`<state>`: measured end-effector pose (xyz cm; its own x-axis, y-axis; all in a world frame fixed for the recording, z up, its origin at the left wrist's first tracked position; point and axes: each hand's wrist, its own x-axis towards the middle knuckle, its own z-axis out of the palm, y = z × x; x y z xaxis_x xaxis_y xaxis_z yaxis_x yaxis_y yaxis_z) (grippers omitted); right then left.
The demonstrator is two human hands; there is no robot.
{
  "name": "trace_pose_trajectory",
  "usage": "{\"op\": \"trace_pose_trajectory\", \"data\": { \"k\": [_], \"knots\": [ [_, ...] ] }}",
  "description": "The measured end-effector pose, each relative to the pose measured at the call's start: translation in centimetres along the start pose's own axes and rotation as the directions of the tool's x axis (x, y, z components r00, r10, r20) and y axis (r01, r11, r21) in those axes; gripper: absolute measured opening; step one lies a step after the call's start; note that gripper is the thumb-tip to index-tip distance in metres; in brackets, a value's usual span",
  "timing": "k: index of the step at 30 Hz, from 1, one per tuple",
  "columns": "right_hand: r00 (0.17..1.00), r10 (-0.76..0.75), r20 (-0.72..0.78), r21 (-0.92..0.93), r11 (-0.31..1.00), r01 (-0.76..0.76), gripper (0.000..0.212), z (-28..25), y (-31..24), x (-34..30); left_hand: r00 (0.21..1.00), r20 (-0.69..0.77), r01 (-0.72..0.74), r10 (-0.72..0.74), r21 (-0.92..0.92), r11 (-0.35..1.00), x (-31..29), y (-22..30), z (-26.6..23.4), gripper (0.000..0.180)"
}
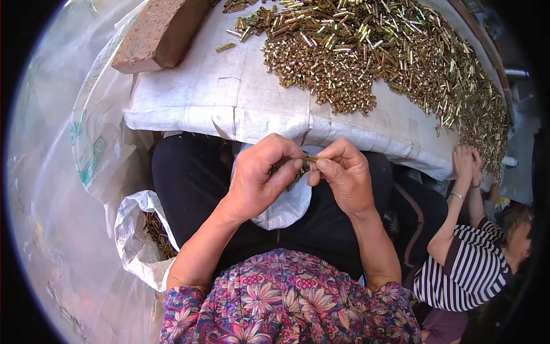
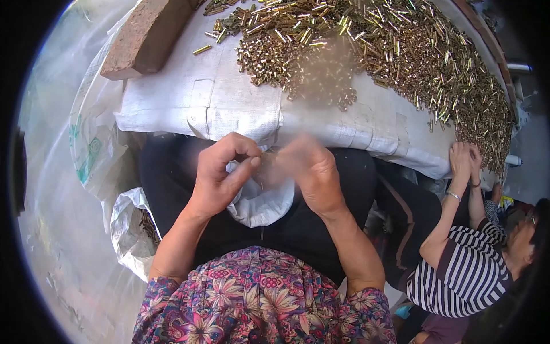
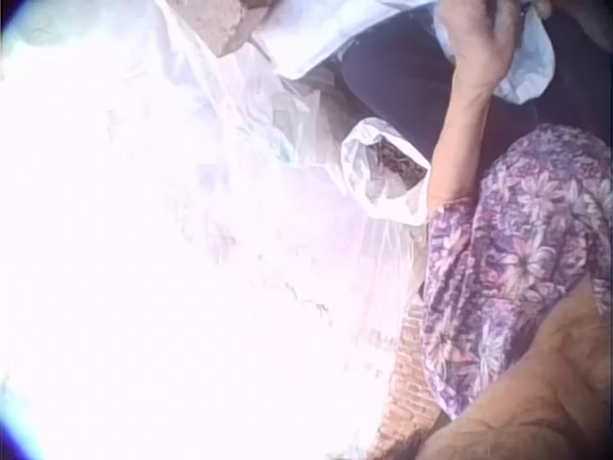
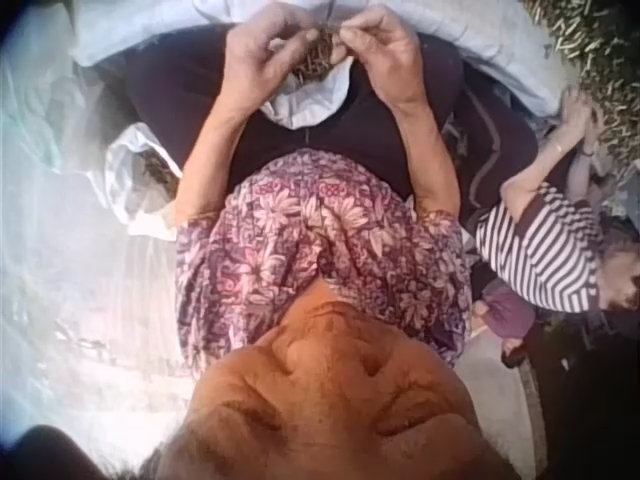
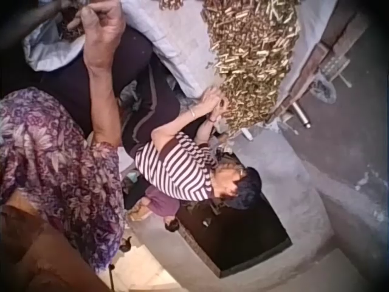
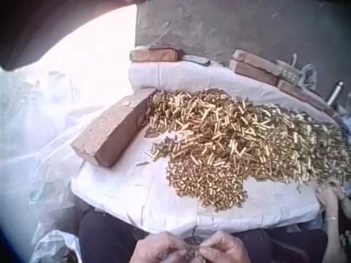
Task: The person assembles metal anchor fasteners by repeatedly picking up metal components from a pile on the table, connecting the pieces together by hand, and dropping the assembled anchors into a bag.
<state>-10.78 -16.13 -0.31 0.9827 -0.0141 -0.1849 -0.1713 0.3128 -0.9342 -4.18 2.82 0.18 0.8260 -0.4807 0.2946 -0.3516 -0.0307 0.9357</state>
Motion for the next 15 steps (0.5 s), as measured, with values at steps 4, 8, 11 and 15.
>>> {"op": "trace_pose_trajectory", "data": {
  "k": [4, 8, 11, 15],
  "knots": [
    [0.987, 0.084, 0.14, 0.082, 0.992, -0.096, 0.006, -0.7, -1.0, 0.2, 0.964, 0.213, 0.199, -0.157, -0.196, 0.96, 0.1, 0.3, -0.8, 0.009],
    [0.91, 0.194, 0.366, 0.223, 0.931, -0.288, 0.011, -0.9, -1.1, 0.1, 0.863, 0.471, 0.462, -0.184, -0.586, 0.666, -0.6, 0.2, -1.0, 0.014],
    [0.873, 0.156, 0.461, 0.351, 0.872, -0.341, 0.014, -0.5, -0.9, -0.3, 0.806, 0.578, 0.526, -0.13, -0.598, 0.605, -0.6, -0.2, -0.8, 0.015],
    [0.93, 0.168, 0.326, 0.104, 0.972, -0.212, 0.011, -0.2, -1.2, -1.4, 0.778, 0.602, 0.577, -0.179, -0.572, 0.582, -0.9, -0.6, -1.2, 0.015]
  ]
}}
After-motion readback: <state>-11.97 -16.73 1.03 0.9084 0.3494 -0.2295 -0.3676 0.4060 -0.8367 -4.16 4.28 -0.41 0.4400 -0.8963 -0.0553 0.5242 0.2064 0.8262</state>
